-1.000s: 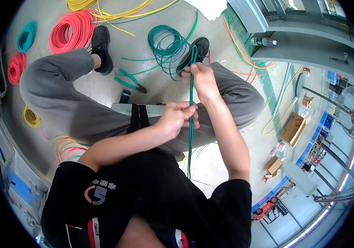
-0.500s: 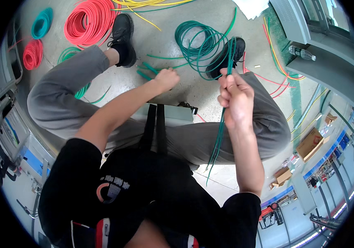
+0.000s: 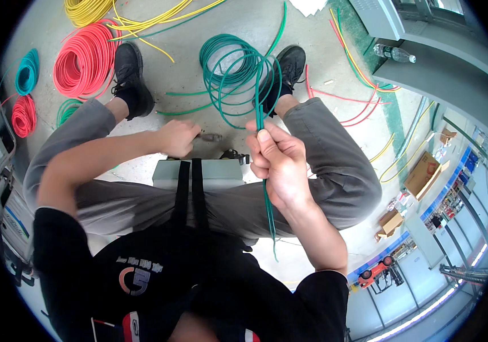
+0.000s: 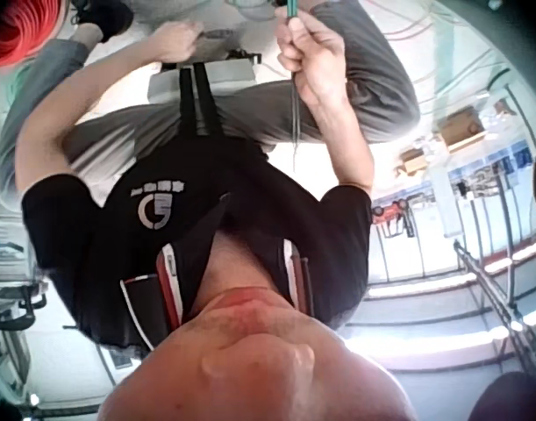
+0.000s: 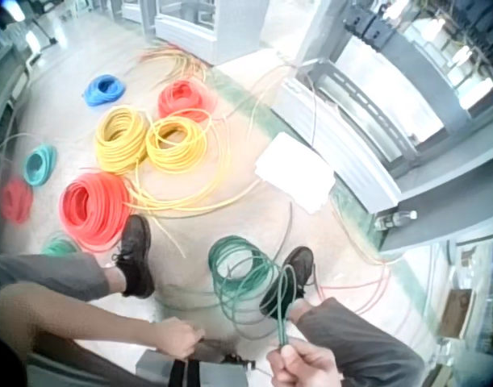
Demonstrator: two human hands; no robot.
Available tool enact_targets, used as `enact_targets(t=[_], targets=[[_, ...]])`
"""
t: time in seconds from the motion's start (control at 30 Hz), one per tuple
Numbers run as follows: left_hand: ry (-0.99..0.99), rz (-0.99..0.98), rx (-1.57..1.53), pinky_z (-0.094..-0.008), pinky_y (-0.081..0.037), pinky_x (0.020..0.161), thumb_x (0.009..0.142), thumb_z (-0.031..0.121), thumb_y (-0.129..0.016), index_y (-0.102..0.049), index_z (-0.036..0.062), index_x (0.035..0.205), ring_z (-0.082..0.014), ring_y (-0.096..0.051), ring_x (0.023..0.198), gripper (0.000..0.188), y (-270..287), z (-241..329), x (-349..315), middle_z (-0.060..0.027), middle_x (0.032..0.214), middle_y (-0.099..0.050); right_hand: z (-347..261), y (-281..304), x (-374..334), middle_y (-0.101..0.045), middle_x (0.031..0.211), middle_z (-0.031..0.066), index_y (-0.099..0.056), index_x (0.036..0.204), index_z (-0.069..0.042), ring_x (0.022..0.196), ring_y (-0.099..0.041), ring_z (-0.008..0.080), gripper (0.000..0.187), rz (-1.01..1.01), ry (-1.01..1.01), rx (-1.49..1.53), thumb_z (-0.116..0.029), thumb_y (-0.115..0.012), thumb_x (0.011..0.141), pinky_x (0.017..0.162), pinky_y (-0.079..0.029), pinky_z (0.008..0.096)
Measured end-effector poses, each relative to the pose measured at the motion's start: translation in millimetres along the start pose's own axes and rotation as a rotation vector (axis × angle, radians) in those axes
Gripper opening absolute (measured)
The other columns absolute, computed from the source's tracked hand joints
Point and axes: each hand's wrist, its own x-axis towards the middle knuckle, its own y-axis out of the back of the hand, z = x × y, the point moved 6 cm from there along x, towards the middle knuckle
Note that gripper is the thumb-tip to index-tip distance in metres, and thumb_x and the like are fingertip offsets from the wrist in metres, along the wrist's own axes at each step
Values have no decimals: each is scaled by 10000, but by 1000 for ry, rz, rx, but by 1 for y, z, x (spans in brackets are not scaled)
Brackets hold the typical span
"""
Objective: The person sits on the floor surrounded by coils of colored wires. They repeatedly pick up yellow and green wires, measure lengths by hand, and cut them using wire cutters. The cut pieces are placed on the floor.
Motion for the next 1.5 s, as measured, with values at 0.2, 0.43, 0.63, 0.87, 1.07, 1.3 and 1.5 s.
enact_targets(t=[0.2, 0.43, 0.63, 0.87, 1.07, 1.3, 1.5], targets=[[17, -120, -715, -358, -446, 650, 709, 68, -534, -517, 7, 1016, -233, -545, 720, 313, 100, 78, -35, -108, 758, -545, 1, -1, -15, -508, 742, 11, -565, 1136, 36, 530, -297, 31, 255, -38, -42, -2, -155, -508, 977, 451, -222, 194], [-55, -211, -785, -326, -452, 658, 703, 66, -466, -364, 35, 1399, -189, -550, 754, 704, 151, 101, -31, -125, 839, -542, 14, 0, -22, -504, 733, 11, -567, 1145, 38, 513, -312, 39, 262, -48, -78, -92, -156, -501, 982, 452, -236, 198], [-47, -190, -720, -378, -457, 777, 742, 62, -452, -487, -24, 1194, -299, -593, 872, 462, 151, 104, -34, -205, 923, -604, 16, -4, -18, -482, 708, -2, -575, 1132, 38, 512, -313, 35, 242, -37, -58, -139, -132, -485, 985, 448, -247, 196], [-26, 129, -573, -417, -468, 735, 851, 275, -604, -621, -29, 973, -333, -620, 770, 329, 126, 96, -36, -227, 819, -640, 37, 0, -12, -490, 706, -45, -597, 1100, -4, 521, -352, 19, 238, -54, -62, -202, -187, -524, 968, 441, -270, 166], [265, -132, 116, -465, -496, 855, 766, 278, -586, -647, -56, 979, -411, -623, 951, 400, -9, 0, 35, -267, 999, -639, -118, 9, -97, -529, 819, -30, -575, 1105, -35, 548, -371, 29, 185, -53, 323, 155, -120, -534, 945, 454, -285, 170], [336, -155, 230, -424, -490, 867, 749, 303, -641, -664, -13, 1018, -372, -618, 1001, 415, -43, -51, 51, -217, 1038, -654, -341, -43, -318, -361, 695, -30, -526, 1078, 39, 534, -270, 51, 169, -632, 1255, 230, -38, -488, 932, 448, -224, 211], [-147, 686, -1186, -292, -463, 627, 952, 243, -533, -604, 72, 854, -90, -549, 687, 209, 130, 43, 36, 18, 727, -542, -358, -61, -330, -463, 808, 37, -456, 984, -19, 544, -316, 90, 133, -651, 1390, 359, -126, -381, 1010, 468, -294, 212]])
